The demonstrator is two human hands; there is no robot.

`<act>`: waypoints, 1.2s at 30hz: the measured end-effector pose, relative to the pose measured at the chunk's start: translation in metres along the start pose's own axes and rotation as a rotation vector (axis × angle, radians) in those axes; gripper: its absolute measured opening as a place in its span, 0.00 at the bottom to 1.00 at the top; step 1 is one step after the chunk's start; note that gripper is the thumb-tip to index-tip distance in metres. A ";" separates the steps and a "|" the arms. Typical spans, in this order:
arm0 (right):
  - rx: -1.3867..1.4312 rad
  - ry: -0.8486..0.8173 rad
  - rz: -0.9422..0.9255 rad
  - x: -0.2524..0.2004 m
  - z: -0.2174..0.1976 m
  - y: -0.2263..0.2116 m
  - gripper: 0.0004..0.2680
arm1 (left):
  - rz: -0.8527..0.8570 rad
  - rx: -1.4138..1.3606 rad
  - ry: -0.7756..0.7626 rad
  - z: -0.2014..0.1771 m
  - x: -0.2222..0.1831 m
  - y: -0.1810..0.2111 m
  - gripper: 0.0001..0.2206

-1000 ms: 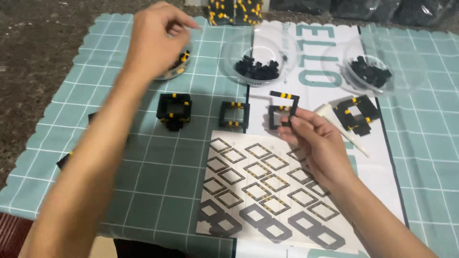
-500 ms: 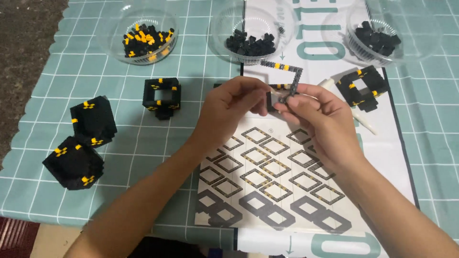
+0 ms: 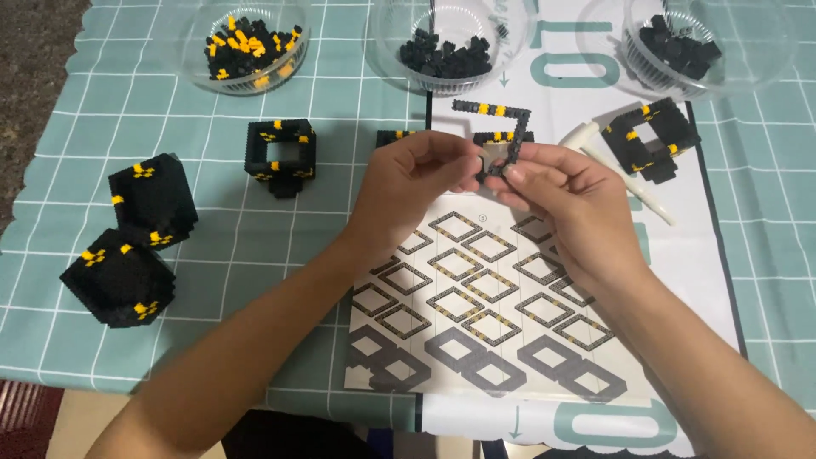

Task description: Assembling a patterned frame by snapping small interlocking plastic blocks together on a table.

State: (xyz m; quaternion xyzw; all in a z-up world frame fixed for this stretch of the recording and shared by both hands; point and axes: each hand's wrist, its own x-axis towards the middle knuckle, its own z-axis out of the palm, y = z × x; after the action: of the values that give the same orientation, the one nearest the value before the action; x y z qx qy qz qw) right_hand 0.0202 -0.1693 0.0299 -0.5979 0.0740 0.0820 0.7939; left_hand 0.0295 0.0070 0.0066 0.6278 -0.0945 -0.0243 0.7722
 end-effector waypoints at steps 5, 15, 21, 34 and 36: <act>-0.034 -0.003 -0.004 0.001 -0.002 0.003 0.08 | 0.008 0.042 0.035 0.002 -0.001 0.007 0.09; -0.030 0.008 0.007 0.000 0.000 0.001 0.08 | -0.001 -0.083 0.061 0.004 -0.001 -0.004 0.10; 0.010 0.006 0.022 0.001 -0.003 0.003 0.07 | -0.013 -0.116 0.057 0.005 -0.004 -0.006 0.09; -0.019 0.002 0.003 0.000 -0.002 0.000 0.07 | 0.039 0.103 0.040 0.006 -0.005 0.003 0.08; -0.015 0.008 0.004 0.000 -0.002 0.001 0.07 | 0.048 0.101 0.029 0.006 -0.005 0.002 0.09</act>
State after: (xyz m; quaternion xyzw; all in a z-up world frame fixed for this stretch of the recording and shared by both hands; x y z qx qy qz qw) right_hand 0.0200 -0.1711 0.0289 -0.6041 0.0777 0.0816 0.7889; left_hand 0.0231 0.0029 0.0095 0.6639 -0.0992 0.0082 0.7412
